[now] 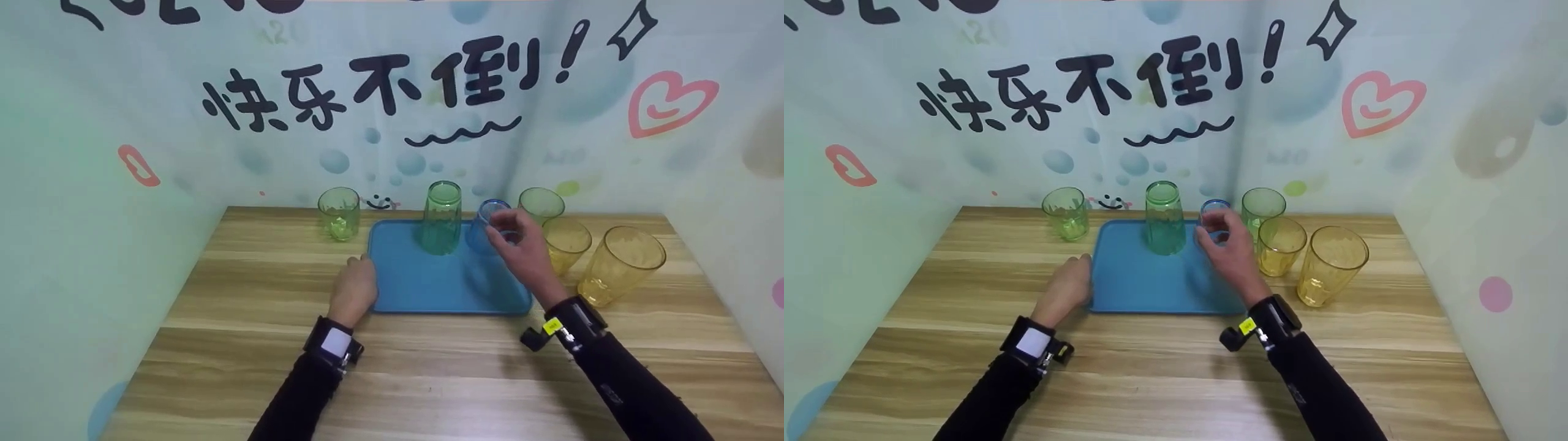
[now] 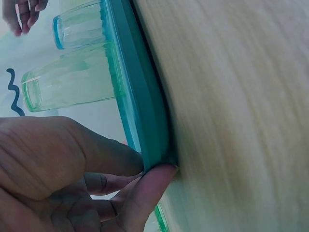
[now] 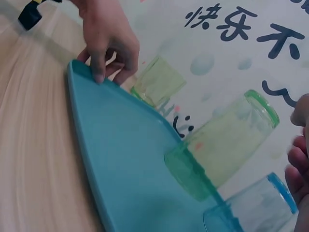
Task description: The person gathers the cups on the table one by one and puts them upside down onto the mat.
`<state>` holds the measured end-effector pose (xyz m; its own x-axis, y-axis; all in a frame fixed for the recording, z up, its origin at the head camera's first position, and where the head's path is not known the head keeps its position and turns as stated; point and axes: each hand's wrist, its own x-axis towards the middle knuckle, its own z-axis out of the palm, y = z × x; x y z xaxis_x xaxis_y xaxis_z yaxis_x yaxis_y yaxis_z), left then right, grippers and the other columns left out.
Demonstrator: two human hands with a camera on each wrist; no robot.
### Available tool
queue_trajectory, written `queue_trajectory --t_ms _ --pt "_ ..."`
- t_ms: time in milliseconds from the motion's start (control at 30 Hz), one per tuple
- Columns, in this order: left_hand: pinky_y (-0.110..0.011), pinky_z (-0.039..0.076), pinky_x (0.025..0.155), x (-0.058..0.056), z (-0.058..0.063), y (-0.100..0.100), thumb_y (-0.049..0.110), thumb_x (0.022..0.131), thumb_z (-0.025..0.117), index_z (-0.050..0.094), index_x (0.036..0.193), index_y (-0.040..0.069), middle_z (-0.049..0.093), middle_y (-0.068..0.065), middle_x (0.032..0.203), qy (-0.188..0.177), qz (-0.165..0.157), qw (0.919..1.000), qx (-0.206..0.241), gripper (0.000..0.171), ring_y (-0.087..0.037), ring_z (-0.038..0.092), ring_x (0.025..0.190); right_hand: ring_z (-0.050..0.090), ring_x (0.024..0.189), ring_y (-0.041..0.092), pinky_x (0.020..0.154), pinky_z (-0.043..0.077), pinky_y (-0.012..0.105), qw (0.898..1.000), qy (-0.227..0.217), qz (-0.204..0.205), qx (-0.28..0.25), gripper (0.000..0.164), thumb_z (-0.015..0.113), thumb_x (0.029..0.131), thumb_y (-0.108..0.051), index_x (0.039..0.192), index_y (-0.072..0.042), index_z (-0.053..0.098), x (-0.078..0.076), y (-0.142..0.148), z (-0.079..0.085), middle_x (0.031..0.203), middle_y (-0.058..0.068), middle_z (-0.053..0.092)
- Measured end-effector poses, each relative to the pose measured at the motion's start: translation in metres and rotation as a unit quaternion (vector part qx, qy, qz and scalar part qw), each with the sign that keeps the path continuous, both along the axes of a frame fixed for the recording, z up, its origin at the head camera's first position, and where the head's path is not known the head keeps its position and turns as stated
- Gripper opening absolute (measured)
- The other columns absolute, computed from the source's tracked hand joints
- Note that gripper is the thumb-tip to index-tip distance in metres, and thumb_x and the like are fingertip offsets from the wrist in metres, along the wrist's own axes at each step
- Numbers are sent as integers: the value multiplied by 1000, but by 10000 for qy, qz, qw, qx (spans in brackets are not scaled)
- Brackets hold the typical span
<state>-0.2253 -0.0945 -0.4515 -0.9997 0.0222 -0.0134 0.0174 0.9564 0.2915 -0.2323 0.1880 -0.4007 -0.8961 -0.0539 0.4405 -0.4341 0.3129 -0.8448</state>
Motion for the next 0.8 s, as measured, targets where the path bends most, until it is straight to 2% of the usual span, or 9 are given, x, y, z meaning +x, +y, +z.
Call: queue_trajectory --t_ms 233,333,433,567,667,800 --pt "-49 57 75 -2 0 -1 -5 100 46 58 124 -13 58 -29 109 -28 29 10000 19 28 -41 65 91 61 94 23 78 50 26 9975 21 351 608 19 67 95 3 113 9 65 -16 29 -36 105 18 66" --pt "-49 57 76 -2 1 0 -5 100 46 58 124 -13 58 -29 109 -53 55 10000 17 27 -41 65 92 62 92 21 78 52 28 9926 -118 726 963 18 70 94 -1 112 3 67 -17 37 -43 102 11 68" --pt "-49 57 78 -3 0 0 -6 100 47 57 125 -14 58 -30 111 -104 58 9999 3 28 -41 65 93 63 92 21 80 54 33 9781 -372 1450 1445 20 73 93 -7 111 0 68 -17 44 -49 101 5 69" --pt "-48 56 79 -3 0 0 -7 99 48 55 128 -14 57 -30 113 -154 32 9999 49 31 -41 64 94 64 93 21 82 54 36 9472 -734 2375 2026 28 79 90 -18 111 -1 69 -13 49 -57 102 2 69" --pt "-48 56 80 -2 0 0 -7 99 48 55 129 -14 57 -30 113 -131 25 9998 122 32 -41 64 95 65 91 20 81 55 35 9329 -953 2679 2212 34 82 86 -24 111 -3 72 -12 50 -63 101 4 70" --pt "-49 56 80 -1 -2 0 -7 98 47 55 128 -15 57 -30 112 -72 2 9999 144 32 -41 64 94 66 90 19 80 55 33 9232 -1205 2801 2339 37 85 83 -29 112 -7 74 -9 50 -68 99 4 71"
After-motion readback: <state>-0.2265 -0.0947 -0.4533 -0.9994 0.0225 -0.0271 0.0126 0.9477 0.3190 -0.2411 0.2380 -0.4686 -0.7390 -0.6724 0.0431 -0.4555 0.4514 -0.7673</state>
